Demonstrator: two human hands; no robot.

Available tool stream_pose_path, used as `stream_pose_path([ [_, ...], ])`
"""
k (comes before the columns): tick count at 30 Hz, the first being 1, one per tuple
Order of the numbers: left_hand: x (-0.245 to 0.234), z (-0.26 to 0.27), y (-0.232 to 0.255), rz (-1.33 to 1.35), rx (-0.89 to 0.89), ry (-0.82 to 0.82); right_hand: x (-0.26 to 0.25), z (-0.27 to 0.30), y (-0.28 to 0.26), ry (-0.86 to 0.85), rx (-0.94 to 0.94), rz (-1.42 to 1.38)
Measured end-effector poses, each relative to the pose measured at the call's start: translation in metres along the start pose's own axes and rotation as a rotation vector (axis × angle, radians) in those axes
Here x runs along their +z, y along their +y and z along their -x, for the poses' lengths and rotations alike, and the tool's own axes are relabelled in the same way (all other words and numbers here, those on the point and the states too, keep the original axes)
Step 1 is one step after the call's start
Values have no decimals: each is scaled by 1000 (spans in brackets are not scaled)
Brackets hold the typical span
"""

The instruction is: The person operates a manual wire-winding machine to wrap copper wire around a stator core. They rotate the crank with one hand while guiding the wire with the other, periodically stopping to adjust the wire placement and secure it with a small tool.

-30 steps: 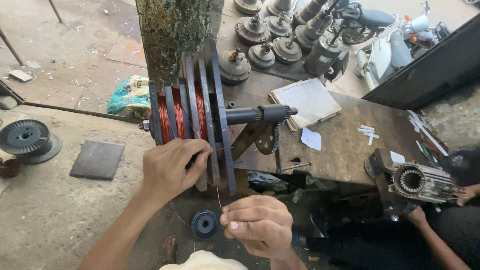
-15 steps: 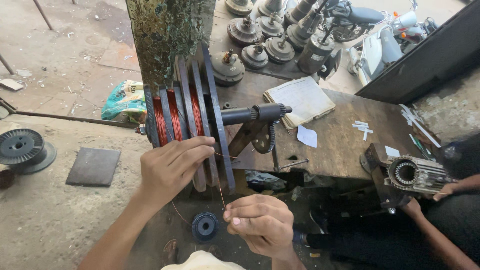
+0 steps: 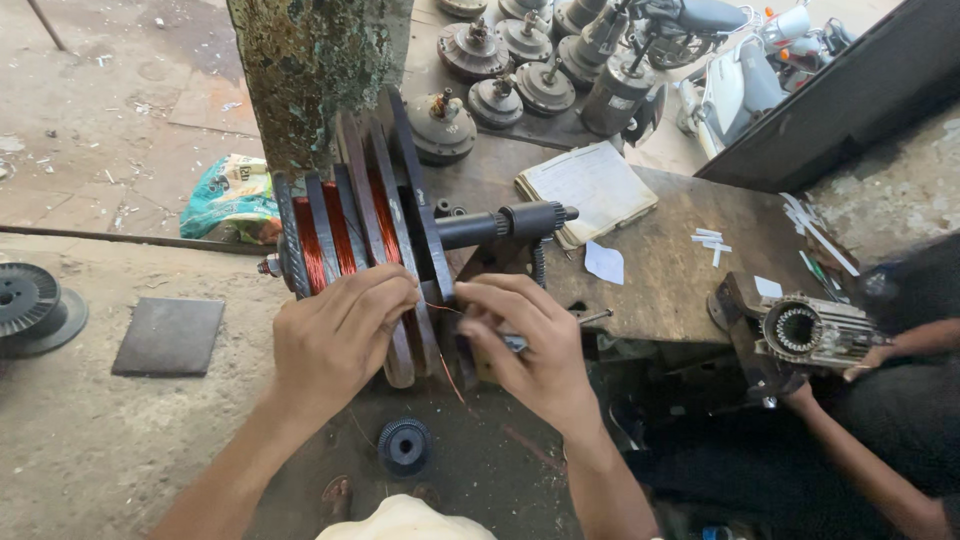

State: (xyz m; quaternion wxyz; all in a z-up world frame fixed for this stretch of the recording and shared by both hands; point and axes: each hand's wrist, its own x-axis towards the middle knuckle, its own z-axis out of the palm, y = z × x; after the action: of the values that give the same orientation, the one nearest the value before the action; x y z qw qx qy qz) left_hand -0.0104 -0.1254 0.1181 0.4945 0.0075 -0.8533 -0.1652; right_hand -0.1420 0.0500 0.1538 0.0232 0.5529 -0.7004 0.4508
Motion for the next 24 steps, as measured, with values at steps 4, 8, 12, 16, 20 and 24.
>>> stream_pose_path([
  [4, -4, -1, 1, -3, -5, -14, 7, -18, -13, -7, -153, 128],
  [8, -3, -3, 2, 22, -19, -4, 4, -21, -17, 67, -137, 131],
  [12, -3, -4, 0, 40, -16, -7, -7, -21, -5, 195, -133, 161],
  [16, -4, -5, 0, 49, -33, 0, -14, -22, 14, 246, -44, 87],
  [20, -3, -6, 0, 43, -32, 29, -10, -25, 32, 245, 30, 7],
  [24, 1, -4, -2, 67, -48, 26, -6, -25, 43, 244, 70, -40],
])
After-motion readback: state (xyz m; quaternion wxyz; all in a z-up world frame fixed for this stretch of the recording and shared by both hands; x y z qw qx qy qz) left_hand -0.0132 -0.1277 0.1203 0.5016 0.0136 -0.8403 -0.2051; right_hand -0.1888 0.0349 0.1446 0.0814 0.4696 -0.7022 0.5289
